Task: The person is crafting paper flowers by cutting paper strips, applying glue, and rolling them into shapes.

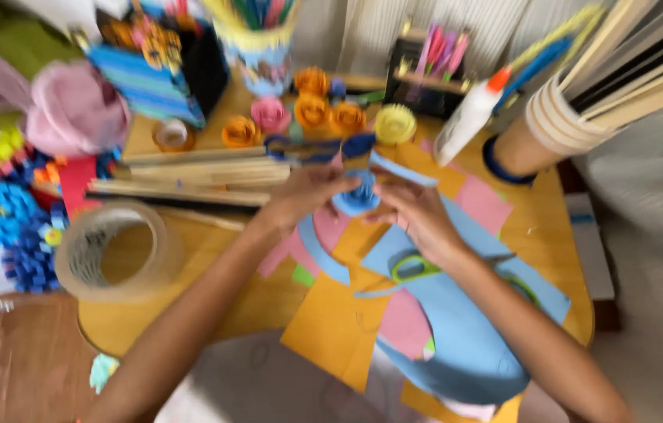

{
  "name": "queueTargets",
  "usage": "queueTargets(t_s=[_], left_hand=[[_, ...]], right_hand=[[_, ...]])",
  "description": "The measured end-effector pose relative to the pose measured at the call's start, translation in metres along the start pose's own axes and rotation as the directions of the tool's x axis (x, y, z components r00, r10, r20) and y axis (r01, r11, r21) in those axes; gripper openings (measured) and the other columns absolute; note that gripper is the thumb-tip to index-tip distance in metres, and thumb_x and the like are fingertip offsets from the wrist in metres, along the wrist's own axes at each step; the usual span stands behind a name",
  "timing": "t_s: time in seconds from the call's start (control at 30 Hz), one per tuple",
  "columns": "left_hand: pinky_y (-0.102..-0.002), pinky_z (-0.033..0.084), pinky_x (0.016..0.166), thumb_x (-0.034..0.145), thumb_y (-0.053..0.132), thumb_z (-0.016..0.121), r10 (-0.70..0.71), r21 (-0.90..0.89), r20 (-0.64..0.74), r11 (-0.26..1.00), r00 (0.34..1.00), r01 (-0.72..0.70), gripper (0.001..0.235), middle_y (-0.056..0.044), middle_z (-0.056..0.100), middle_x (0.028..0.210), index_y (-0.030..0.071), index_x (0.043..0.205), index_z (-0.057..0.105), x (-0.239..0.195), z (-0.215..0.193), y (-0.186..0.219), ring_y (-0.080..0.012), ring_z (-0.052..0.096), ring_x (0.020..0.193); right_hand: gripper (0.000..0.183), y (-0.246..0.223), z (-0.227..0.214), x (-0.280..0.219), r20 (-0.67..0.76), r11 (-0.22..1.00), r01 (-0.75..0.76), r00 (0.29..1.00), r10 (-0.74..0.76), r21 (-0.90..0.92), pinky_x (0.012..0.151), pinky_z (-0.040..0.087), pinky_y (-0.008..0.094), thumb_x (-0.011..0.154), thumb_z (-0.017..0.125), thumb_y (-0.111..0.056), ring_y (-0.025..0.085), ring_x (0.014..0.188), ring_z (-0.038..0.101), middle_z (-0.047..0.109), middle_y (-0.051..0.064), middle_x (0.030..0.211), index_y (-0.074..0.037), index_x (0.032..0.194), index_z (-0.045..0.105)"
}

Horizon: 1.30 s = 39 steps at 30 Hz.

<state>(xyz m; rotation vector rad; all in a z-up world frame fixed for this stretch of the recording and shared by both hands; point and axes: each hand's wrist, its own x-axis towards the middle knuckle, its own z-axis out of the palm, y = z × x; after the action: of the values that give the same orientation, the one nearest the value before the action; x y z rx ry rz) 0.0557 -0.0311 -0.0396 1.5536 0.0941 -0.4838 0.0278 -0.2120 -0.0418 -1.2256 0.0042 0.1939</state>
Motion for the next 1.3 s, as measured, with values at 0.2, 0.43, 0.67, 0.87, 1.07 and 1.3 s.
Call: queueTargets(t_s=[0.2, 0.43, 0.67, 0.87, 1.07, 1.3], left_hand=[[-0.028, 0.060, 0.054, 0.069, 0.020, 0.081, 0.102, -0.153, 0.073, 0.984, 0.992, -0.090, 0.045, -0.013, 0.066, 0.077, -0.008, 0.100, 0.065, 0.003, -0.001, -0.001, -0.0171, 0.066, 0.067], [-0.034, 0.063, 0.059, 0.075, 0.020, 0.076, 0.078, -0.252, 0.090, 0.966, 0.993, -0.053, 0.045, -0.017, 0.068, 0.081, -0.012, 0.104, 0.062, 0.003, -0.002, 0.001, -0.0220, 0.070, 0.070], [-0.029, 0.064, 0.061, 0.070, 0.017, 0.080, 0.108, -0.220, 0.122, 0.972, 0.987, -0.079, 0.043, -0.017, 0.069, 0.079, -0.011, 0.099, 0.065, 0.000, -0.004, 0.002, -0.0205, 0.070, 0.071], [-0.031, 0.063, 0.065, 0.067, 0.013, 0.082, 0.110, -0.220, 0.116, 0.972, 0.987, -0.083, 0.048, -0.020, 0.069, 0.082, -0.013, 0.103, 0.063, 0.004, -0.004, -0.004, -0.0245, 0.071, 0.075], [-0.032, 0.062, 0.066, 0.064, 0.012, 0.084, 0.112, -0.208, 0.097, 0.974, 0.989, -0.089, 0.046, -0.018, 0.069, 0.079, -0.011, 0.099, 0.064, 0.006, -0.005, -0.007, -0.0225, 0.071, 0.073], [-0.031, 0.062, 0.069, 0.065, 0.013, 0.084, 0.109, -0.193, 0.106, 0.977, 0.988, -0.088, 0.041, -0.015, 0.070, 0.076, -0.007, 0.096, 0.067, 0.010, -0.006, -0.010, -0.0200, 0.071, 0.074]], right_hand=[[0.047, -0.010, 0.002, 0.002, 0.062, 0.984, 0.061, 0.997, -0.051, -0.165, 0.063, 0.062, 0.048, 0.088, 0.060, -0.017, 0.026, 0.076, 0.068, 0.064, 0.017, 0.085, 0.012, 0.122, 0.048], [0.039, -0.010, -0.004, 0.007, 0.046, 0.969, 0.113, 0.993, -0.105, -0.222, 0.065, 0.061, 0.046, 0.093, 0.054, -0.016, 0.025, 0.081, 0.066, 0.059, 0.017, 0.091, 0.010, 0.122, 0.050], [0.034, -0.002, -0.009, 0.009, 0.044, 0.964, 0.123, 0.992, -0.116, -0.234, 0.066, 0.061, 0.044, 0.095, 0.053, -0.015, 0.025, 0.081, 0.067, 0.059, 0.016, 0.092, 0.008, 0.120, 0.053], [0.033, -0.003, -0.010, 0.009, 0.042, 0.958, 0.116, 0.993, -0.109, -0.263, 0.067, 0.061, 0.042, 0.095, 0.051, -0.015, 0.023, 0.082, 0.066, 0.059, 0.015, 0.092, 0.007, 0.120, 0.052], [0.032, -0.005, -0.008, 0.008, 0.065, 0.954, 0.130, 0.991, -0.117, -0.272, 0.067, 0.060, 0.041, 0.096, 0.051, -0.014, 0.024, 0.082, 0.065, 0.060, 0.016, 0.092, 0.007, 0.120, 0.052], [0.031, -0.009, -0.004, 0.005, 0.073, 0.950, 0.118, 0.992, -0.102, -0.288, 0.068, 0.060, 0.040, 0.095, 0.051, -0.013, 0.023, 0.083, 0.065, 0.059, 0.015, 0.092, 0.006, 0.120, 0.052]])
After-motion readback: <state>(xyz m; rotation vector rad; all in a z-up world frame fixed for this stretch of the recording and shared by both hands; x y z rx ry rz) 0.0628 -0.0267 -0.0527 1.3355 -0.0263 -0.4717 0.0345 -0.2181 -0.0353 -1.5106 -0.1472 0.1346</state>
